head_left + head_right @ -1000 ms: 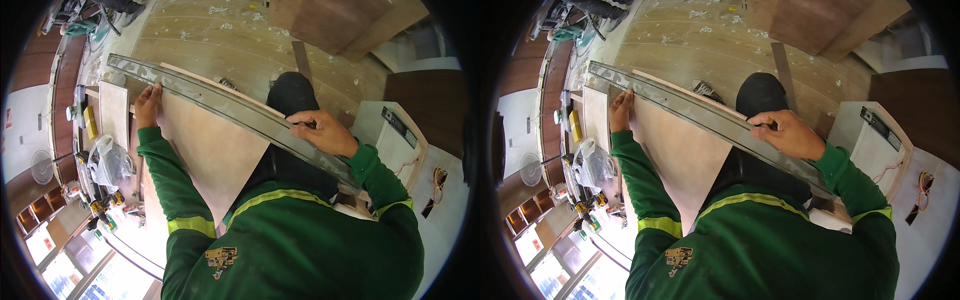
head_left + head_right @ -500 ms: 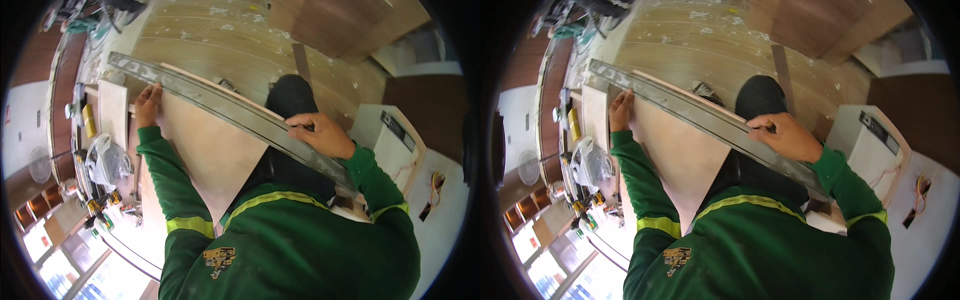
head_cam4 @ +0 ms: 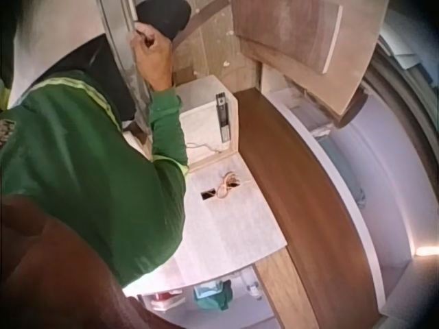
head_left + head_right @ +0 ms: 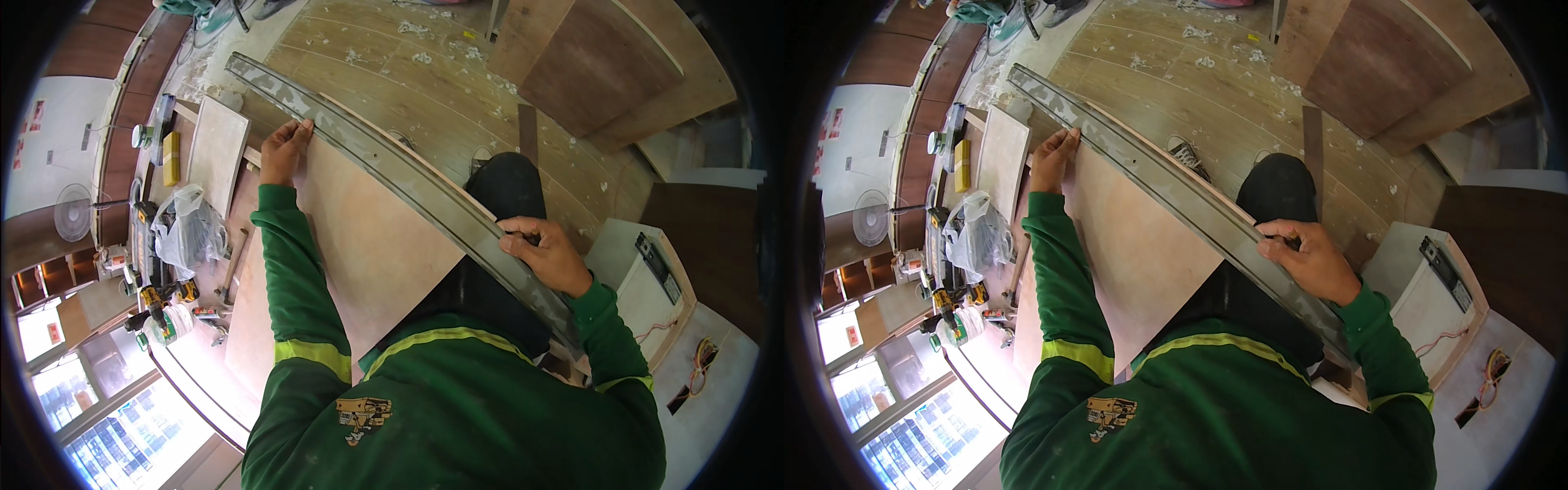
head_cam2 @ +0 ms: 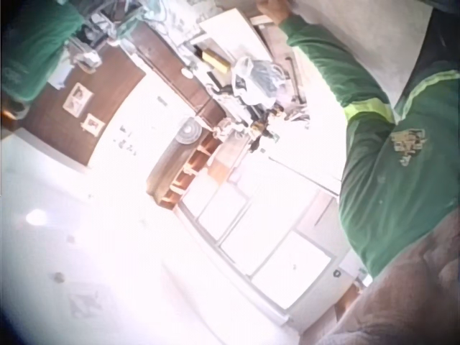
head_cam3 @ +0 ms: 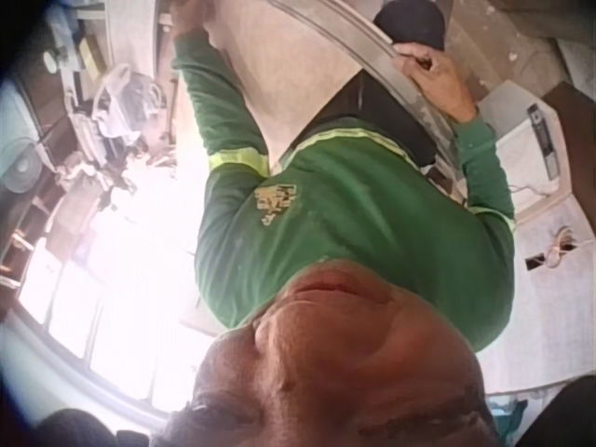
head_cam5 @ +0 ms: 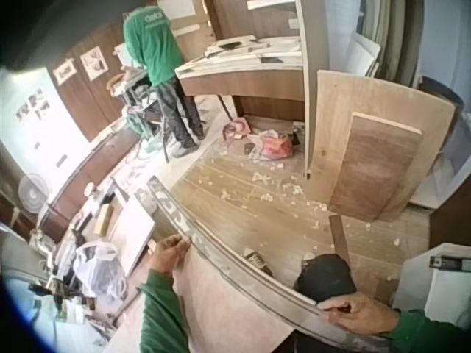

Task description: The person measures a wooden board using a tape measure and marks it with a pencil. They then use a metal ruler to draw straight lines on the board. The person also uses a hand saw to cut the board along the marked lines.

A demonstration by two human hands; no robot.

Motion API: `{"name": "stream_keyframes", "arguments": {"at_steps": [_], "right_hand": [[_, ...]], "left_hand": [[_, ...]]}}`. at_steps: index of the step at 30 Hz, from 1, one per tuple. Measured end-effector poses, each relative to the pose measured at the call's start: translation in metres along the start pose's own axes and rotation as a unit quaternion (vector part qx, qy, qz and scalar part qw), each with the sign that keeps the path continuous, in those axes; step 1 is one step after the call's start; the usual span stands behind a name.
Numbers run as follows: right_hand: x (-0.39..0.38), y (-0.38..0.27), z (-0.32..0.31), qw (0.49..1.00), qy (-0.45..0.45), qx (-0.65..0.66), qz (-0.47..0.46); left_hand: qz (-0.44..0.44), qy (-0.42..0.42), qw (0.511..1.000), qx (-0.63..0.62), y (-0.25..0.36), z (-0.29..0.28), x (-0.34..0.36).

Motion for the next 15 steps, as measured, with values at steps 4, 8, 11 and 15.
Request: {"name": "stream_keyframes", "arguments": {"at_steps": [4, 8, 11, 15], "right_hand": [[0.0, 0.001, -0.001, 1.0, 0.003, -0.012, 0.005], [0.001, 0.001, -0.002, 1.0, -0.003, -0.007, -0.008], [0.002, 0.002, 0.0, 1.0, 0.002, -0.003, -0.022], [0.001, 0.002, 0.001, 1.0, 0.0, 0.01, -0.002]], "left_hand": [[-0.021, 0.002, 1.0, 0.01, -0.001, -0.002, 0.001], [-0.018, 0.005, 1.0, 0.02, -0.001, -0.001, 0.001], [-0.015, -0.002, 1.0, 0.007, -0.005, -0.003, 0.003], [-0.023, 0.004, 0.999, 0.028, -0.012, -0.007, 0.009]]}}
Point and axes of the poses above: each hand's wrist, its own x-axis towards the middle knuckle, its own z-axis out of the palm, y = z × x, the point moved 2 cm from there along x, towards the middle knuckle, and after that the axes turned 7 degrees about y, right-handed, at the moved point
